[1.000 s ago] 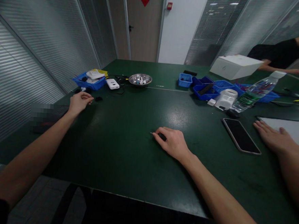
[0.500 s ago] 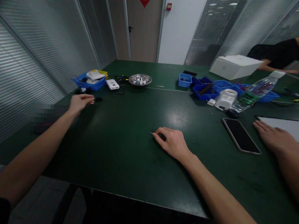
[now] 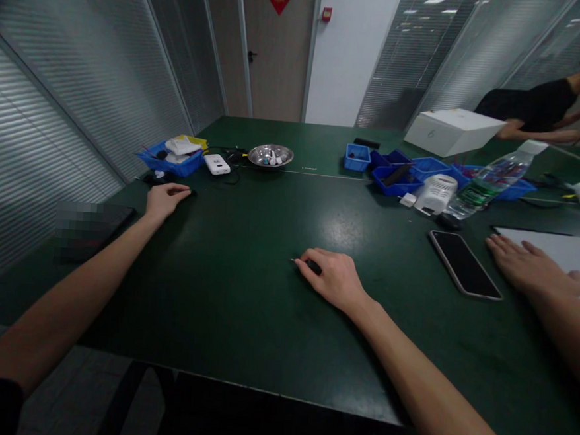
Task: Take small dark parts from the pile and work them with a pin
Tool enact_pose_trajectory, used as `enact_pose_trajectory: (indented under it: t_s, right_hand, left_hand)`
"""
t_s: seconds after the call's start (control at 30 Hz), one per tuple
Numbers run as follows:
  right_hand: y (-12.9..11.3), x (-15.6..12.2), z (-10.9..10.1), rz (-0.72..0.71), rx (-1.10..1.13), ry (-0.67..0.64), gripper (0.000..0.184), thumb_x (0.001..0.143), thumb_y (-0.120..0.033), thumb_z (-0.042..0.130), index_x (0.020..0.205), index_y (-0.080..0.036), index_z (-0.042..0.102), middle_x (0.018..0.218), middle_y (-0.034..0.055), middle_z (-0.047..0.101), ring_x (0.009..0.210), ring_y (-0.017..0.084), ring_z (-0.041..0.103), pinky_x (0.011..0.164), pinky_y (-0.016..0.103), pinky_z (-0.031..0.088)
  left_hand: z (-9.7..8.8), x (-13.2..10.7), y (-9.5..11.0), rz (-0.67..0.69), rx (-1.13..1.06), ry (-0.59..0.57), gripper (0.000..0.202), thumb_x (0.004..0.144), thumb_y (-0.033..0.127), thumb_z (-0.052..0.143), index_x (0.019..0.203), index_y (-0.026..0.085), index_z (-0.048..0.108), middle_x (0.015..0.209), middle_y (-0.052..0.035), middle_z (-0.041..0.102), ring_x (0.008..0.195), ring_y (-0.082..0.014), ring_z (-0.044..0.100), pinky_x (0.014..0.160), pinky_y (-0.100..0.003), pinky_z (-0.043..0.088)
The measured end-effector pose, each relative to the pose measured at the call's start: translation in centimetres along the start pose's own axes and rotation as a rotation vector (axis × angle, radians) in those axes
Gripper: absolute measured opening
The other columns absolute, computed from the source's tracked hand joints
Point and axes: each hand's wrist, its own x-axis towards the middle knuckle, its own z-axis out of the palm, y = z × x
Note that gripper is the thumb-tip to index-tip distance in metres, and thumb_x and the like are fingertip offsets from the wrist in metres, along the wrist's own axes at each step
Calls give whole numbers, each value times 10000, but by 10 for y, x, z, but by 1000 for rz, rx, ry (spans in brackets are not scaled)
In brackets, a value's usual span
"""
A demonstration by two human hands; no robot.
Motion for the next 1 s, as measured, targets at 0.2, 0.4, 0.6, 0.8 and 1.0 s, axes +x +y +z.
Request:
enact_pose_trajectory:
  t_s: [0.2, 0.4, 0.6, 0.8, 1.0]
  right_hand:
    - [0, 0, 0, 1, 7, -2, 301, 1039, -448, 501, 974, -245, 713, 887, 6, 742, 667, 145, 642, 633, 282, 432]
    - [0, 0, 0, 9, 11, 4, 288, 1035, -442, 512, 979, -248, 717, 898, 3, 748, 656, 143, 639, 635, 283, 437]
    - [-1, 0, -1, 14, 11, -7, 279, 1036, -437, 511, 988, -253, 715, 911, 0, 746, 665, 141, 638, 628, 281, 428]
    - [-2, -1, -1, 14, -8, -16, 284, 1038, -443, 506, 969, -249, 703, 863, -5, 732, 647, 139, 623, 625, 283, 414]
    - [-4, -1, -3, 22, -12, -32, 284, 1041, -443, 501, 978, -251, 702, 876, -3, 732, 657, 142, 628, 625, 280, 406]
  left_hand:
    - [2, 5, -7, -45, -69, 0, 244, 762, 324, 798, 978, 213, 815, 906, -69, 773, 874, -253, 701, 879, -380, 539]
    - [7, 24, -9, -183, -153, -17, 249, 670, 257, 819, 910, 193, 823, 862, -83, 771, 846, -260, 694, 856, -396, 549]
    - [7, 33, -4, -130, -109, -49, 162, 667, 198, 767, 815, 147, 809, 772, -93, 751, 784, -259, 681, 814, -364, 551]
    - [1, 21, -13, 175, 28, -79, 171, 797, 281, 719, 912, 176, 788, 948, -104, 744, 893, -258, 677, 892, -377, 521]
    - [0, -3, 2, 438, 370, -84, 243, 939, 270, 543, 957, 190, 771, 1087, -159, 665, 1087, -337, 595, 979, -456, 453]
